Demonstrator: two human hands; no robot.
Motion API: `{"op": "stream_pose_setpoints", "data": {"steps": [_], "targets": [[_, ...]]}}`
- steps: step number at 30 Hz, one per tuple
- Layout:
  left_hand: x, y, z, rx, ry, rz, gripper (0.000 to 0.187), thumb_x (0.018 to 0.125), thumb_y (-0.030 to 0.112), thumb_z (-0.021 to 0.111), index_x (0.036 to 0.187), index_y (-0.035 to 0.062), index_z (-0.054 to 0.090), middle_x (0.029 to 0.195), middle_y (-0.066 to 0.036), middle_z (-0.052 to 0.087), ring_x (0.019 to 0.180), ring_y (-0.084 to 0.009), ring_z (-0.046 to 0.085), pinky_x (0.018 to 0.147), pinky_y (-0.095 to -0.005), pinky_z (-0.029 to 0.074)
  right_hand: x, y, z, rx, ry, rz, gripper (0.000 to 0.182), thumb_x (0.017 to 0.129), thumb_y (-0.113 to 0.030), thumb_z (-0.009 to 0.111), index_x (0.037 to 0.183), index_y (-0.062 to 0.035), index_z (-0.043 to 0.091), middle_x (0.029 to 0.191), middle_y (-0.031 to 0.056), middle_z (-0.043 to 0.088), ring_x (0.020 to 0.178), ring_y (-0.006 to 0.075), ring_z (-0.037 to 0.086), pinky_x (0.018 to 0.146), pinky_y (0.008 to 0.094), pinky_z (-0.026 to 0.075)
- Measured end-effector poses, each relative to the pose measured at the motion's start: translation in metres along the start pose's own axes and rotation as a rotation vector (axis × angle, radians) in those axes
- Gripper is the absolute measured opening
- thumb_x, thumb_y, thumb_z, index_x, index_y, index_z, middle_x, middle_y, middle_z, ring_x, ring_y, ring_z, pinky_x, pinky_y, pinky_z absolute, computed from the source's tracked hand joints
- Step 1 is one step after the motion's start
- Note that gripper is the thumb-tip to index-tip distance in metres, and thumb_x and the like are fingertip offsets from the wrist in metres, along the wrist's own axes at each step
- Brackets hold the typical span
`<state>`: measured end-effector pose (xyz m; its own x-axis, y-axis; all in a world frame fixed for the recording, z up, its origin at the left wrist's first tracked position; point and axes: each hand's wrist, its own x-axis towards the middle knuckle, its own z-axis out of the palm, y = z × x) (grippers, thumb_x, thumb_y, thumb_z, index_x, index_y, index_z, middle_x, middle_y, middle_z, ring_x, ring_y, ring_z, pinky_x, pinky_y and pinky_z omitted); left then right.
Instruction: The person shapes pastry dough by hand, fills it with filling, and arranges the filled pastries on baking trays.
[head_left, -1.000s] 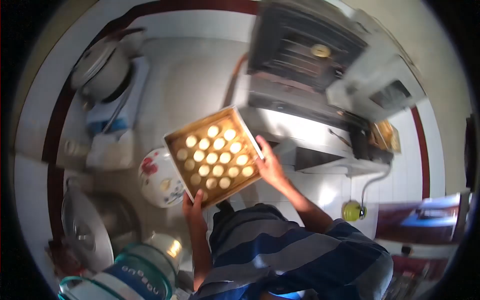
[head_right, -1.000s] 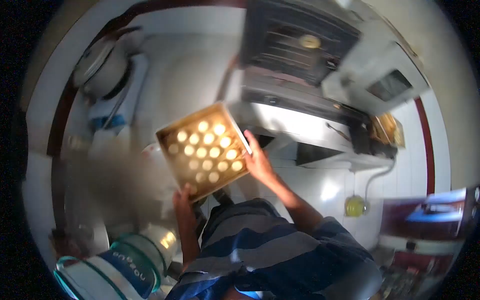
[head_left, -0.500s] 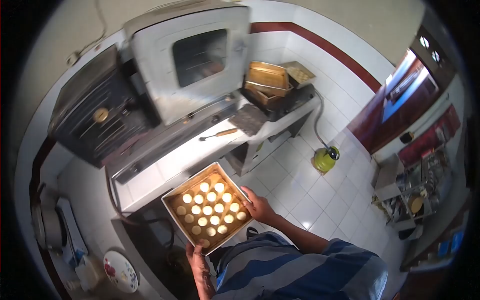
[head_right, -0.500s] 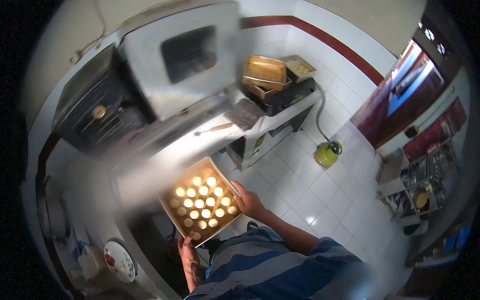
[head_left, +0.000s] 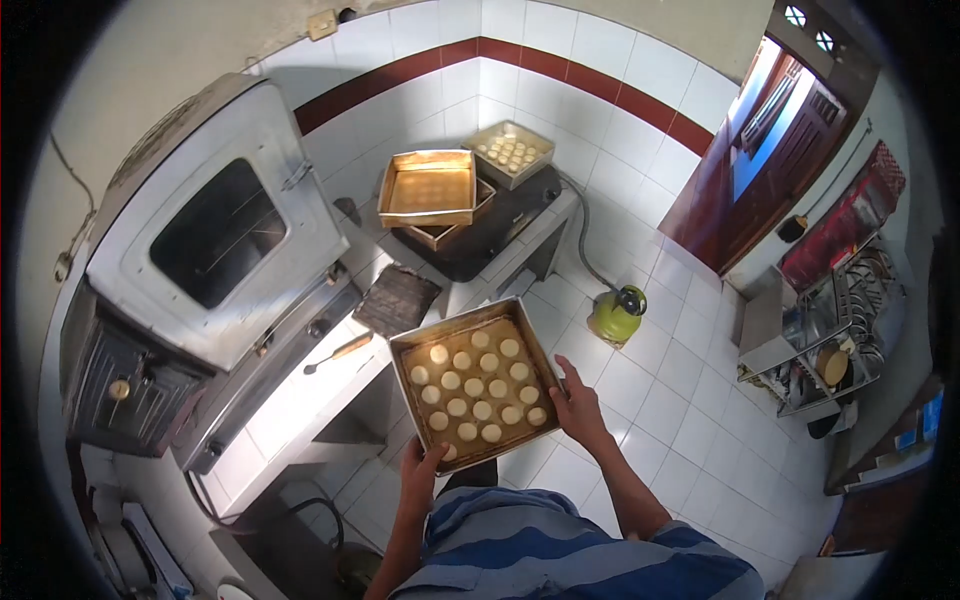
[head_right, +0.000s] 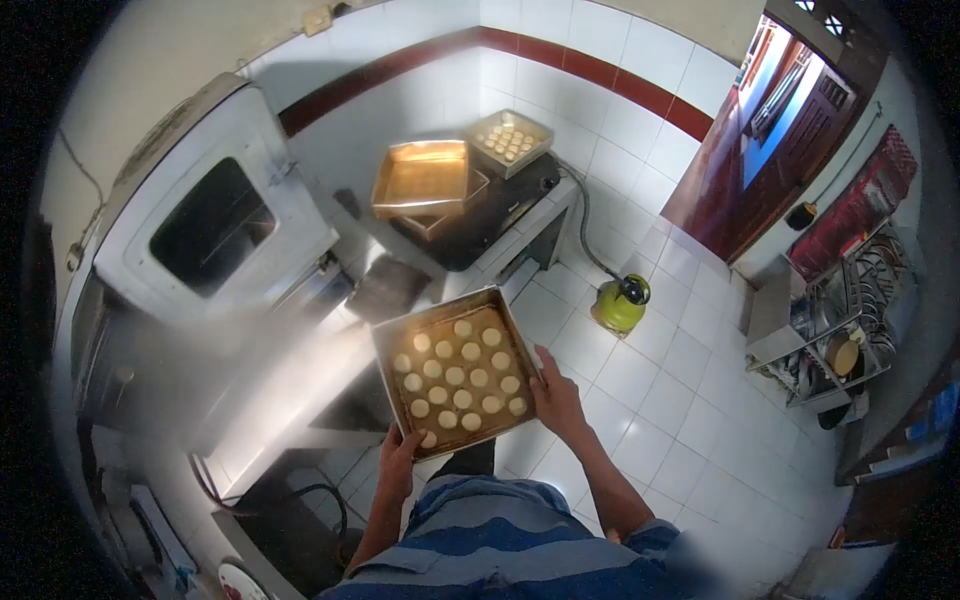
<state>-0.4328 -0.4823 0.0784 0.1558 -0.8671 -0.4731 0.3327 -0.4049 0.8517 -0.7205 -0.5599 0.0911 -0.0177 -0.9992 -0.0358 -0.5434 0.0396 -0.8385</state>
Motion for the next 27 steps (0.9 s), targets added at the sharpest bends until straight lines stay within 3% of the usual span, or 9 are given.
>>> {"op": "stream_pose_setpoints", "data": {"steps": [3, 6, 9, 14, 16, 22, 23, 27], "targets": [[0.057, 0.016, 0.034, 0.077, -0.174, 0.042, 0.054, 0.092, 0.022, 0.067, 0.135, -0.0063, 0.051, 0.122, -0.015, 0.063, 0.111, -0.0209, 0.059, 0.094, -0.0363, 0.048, 0.043, 0.017, -0.021, -0.027, 0.109, -0.034, 0.058, 0.095, -0.009, 0.058, 0.149, -0.0125, 0.037, 0.077, 0.0162, 0.065, 0.064, 0.0285, 0.062, 0.064, 0.038, 0.049], [0.115, 0.04, 0.075, 0.227, -0.197, 0.008, 0.063, 0.091, 0.029, 0.071, 0.139, -0.0064, 0.048, 0.124, -0.019, 0.063, 0.11, -0.0226, 0.063, 0.092, -0.0333, 0.05, 0.088, 0.029, -0.046, -0.087, 0.182, 0.04, 0.059, 0.094, -0.008, 0.058, 0.15, -0.0117, 0.038, 0.075, 0.0133, 0.064, 0.059, 0.0193, 0.055, 0.06, 0.0347, 0.046], [0.158, 0.068, 0.119, 0.157, -0.259, 0.025, 0.067, 0.097, 0.039, 0.063, 0.145, -0.0039, 0.044, 0.139, -0.017, 0.055, 0.127, -0.0263, 0.052, 0.106, -0.0359, 0.04, 0.133, 0.042, -0.079, -0.097, 0.253, 0.047, 0.06, 0.093, -0.007, 0.057, 0.15, -0.0093, 0.038, 0.07, 0.0086, 0.061, 0.059, 0.0113, 0.051, 0.058, 0.0297, 0.044], [0.205, 0.102, 0.165, 0.101, -0.258, -0.01, 0.064, 0.098, 0.035, 0.063, 0.147, 0.0001, 0.043, 0.143, -0.015, 0.051, 0.129, -0.0252, 0.05, 0.108, -0.0377, 0.039, 0.215, 0.08, -0.119, -0.09, 0.434, -0.124, 0.06, 0.094, -0.005, 0.055, 0.151, -0.0079, 0.038, 0.075, 0.005, 0.065, 0.061, 0.0087, 0.053, 0.058, 0.0268, 0.044], [0.227, 0.107, 0.178, 0.144, -0.281, 0.077, 0.06, 0.097, 0.03, 0.065, 0.146, 0.0006, 0.044, 0.139, -0.016, 0.054, 0.125, -0.0236, 0.053, 0.106, -0.0354, 0.041, 0.251, 0.075, -0.13, -0.023, 0.421, -0.033, 0.061, 0.093, -0.005, 0.055, 0.151, -0.0078, 0.037, 0.077, 0.0061, 0.065, 0.063, 0.0096, 0.055, 0.06, 0.0274, 0.046], [0.267, 0.111, 0.187, 0.125, -0.121, 0.116, 0.047, 0.092, 0.025, 0.069, 0.132, 0.0017, 0.057, 0.123, -0.009, 0.063, 0.11, -0.0191, 0.058, 0.093, -0.034, 0.047, 0.398, 0.109, -0.166, -0.073, 0.479, -0.147, 0.06, 0.092, -0.006, 0.055, 0.15, -0.0086, 0.04, 0.078, 0.0091, 0.065, 0.065, 0.0133, 0.056, 0.063, 0.03, 0.046], [0.27, 0.11, 0.187, 0.122, -0.06, 0.097, 0.049, 0.094, 0.024, 0.067, 0.135, 0.001, 0.055, 0.126, -0.01, 0.062, 0.112, -0.0198, 0.058, 0.095, -0.0347, 0.046, 0.429, 0.11, -0.17, -0.056, 0.452, -0.067, 0.057, 0.092, -0.004, 0.056, 0.147, -0.0085, 0.042, 0.087, 0.0202, 0.067, 0.076, 0.0317, 0.067, 0.071, 0.0412, 0.05], [0.277, 0.116, 0.199, -0.052, 0.142, 0.072, 0.048, 0.096, 0.024, 0.066, 0.136, 0.0008, 0.053, 0.127, -0.01, 0.062, 0.112, -0.0204, 0.059, 0.097, -0.0362, 0.047, 0.54, 0.105, -0.178, -0.135, 0.379, -0.065, 0.057, 0.091, -0.004, 0.058, 0.146, -0.0088, 0.043, 0.085, 0.0209, 0.067, 0.073, 0.0341, 0.065, 0.068, 0.0445, 0.049]]}}
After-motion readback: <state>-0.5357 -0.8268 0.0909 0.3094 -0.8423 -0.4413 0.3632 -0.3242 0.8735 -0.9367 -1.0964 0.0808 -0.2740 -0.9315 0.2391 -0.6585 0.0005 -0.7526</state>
